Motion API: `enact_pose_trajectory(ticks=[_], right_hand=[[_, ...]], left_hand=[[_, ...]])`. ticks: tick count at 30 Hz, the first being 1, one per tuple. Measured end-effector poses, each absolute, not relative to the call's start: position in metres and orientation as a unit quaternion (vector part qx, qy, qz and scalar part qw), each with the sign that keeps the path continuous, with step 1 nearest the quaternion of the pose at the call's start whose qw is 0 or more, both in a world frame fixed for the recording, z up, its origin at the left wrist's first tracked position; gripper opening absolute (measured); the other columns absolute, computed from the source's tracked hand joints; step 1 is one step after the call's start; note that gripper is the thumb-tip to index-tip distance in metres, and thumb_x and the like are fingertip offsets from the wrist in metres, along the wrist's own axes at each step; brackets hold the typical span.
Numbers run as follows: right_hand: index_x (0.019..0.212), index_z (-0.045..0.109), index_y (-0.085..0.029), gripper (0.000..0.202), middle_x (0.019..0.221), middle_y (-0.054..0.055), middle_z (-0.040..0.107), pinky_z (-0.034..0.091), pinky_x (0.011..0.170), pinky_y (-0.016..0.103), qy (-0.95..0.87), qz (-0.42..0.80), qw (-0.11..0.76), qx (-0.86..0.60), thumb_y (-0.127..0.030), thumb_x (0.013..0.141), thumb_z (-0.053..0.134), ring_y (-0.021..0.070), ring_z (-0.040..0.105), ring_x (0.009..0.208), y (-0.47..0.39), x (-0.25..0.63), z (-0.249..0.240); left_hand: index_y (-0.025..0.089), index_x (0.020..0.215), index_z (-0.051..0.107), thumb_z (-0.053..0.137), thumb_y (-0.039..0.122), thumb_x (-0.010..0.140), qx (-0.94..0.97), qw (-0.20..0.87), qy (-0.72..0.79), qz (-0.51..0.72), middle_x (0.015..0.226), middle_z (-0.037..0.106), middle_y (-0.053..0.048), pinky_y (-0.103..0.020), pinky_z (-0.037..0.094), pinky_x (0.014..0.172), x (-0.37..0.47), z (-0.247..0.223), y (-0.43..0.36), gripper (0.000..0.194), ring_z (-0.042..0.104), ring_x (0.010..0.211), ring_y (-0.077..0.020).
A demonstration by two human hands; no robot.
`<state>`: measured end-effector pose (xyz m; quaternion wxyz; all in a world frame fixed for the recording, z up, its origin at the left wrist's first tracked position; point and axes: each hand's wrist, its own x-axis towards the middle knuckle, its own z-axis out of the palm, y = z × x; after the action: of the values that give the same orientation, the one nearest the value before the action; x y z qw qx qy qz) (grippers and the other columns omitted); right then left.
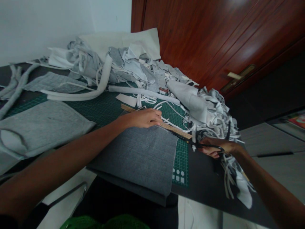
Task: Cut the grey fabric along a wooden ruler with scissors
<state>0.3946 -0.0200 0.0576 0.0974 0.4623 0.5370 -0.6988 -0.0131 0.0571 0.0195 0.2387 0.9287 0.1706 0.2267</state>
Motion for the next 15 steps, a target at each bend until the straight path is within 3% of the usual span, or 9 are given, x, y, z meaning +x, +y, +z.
enact_pose_trajectory(ticks=[15], right_hand=[[0.076, 0.045, -0.02, 0.056, 0.052, -0.013, 0.033, 0.027, 0.039, 0.016, 0.556, -0.703, 0.089, 0.435, -0.062, 0.084, 0.083, 0.0027, 0.024, 0.043, -0.0137, 0.3864, 0.0502]], left_hand=[[0.028, 0.116, 0.081, 0.062, 0.024, 0.099, 0.931, 0.214, 0.189, 0.225, 0.112, 0.074, -0.006, -0.036, 0.046, 0.107, -0.0144, 0.0117, 0.0619, 0.026, 0.066, 0.11, -0.0217]])
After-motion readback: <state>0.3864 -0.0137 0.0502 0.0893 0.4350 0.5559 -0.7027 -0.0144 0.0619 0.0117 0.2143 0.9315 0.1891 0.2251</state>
